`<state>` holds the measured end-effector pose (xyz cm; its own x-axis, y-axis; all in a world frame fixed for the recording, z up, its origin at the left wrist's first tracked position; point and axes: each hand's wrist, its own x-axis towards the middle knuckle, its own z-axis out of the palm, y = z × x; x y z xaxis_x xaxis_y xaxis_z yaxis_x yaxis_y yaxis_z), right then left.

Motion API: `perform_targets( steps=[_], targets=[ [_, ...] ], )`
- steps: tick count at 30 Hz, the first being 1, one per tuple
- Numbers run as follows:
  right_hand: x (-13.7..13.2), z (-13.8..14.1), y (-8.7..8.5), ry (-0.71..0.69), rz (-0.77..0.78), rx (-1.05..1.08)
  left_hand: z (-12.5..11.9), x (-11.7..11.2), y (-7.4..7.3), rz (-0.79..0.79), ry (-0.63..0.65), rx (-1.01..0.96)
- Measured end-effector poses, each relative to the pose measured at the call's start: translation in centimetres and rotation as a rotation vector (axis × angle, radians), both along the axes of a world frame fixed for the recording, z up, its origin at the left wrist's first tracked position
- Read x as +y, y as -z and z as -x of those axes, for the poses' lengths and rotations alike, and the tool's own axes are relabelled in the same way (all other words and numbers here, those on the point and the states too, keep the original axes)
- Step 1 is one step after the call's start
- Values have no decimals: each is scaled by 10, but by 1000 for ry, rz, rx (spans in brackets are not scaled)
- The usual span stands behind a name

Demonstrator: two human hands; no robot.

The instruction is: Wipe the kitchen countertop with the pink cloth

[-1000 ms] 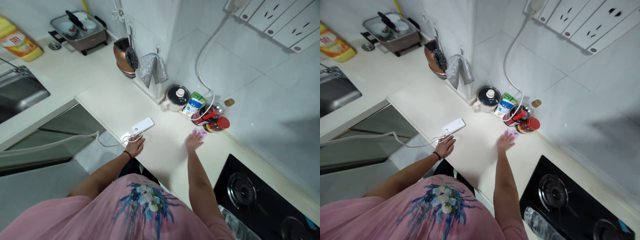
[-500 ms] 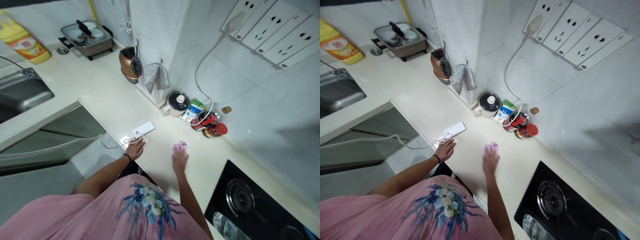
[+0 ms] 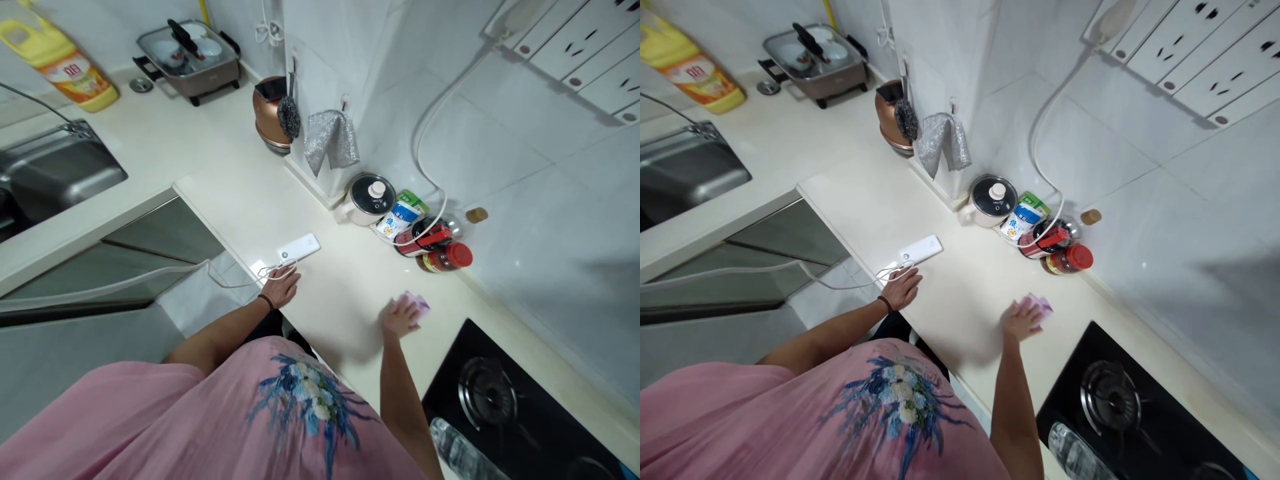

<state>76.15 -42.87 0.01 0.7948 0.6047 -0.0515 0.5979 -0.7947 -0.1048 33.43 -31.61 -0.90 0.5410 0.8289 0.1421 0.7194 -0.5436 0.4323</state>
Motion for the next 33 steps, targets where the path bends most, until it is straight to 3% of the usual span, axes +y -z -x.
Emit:
perform_targets(
  steps=[3,5,8,11,15,18,21,25,27,29,31,33],
  targets=[
    [36,83,-7,-370,13,53,0,0,-1,15,-3,-1],
    [40,138,-11,-638,59,123,-1,1,-1,13,-5,3],
    [15,196,-14,-1030,95,218,-1,1,-1,6,-7,6],
    [-29,208,-11,-1198,109,277,-2,0,-1,10,-11,1],
    [-66,158,-5,-1068,120,253,-2,-1,-3,18,-16,-12],
    [-62,101,-3,-816,113,158,-2,-1,-4,25,-23,-22],
    [-32,50,-5,-567,91,50,-2,-1,-3,37,-22,-22],
    [38,9,-10,-343,88,36,-2,-2,-2,51,-23,-14],
    [81,7,-13,-288,109,87,-2,-3,-2,51,-26,-13],
    [120,22,-14,-310,127,124,-2,-3,-3,47,-24,-16],
    [148,55,-15,-427,138,129,-2,-3,-4,44,-24,-18],
    [156,100,-15,-611,146,112,-2,-3,-5,48,-26,-18]
  ],
)
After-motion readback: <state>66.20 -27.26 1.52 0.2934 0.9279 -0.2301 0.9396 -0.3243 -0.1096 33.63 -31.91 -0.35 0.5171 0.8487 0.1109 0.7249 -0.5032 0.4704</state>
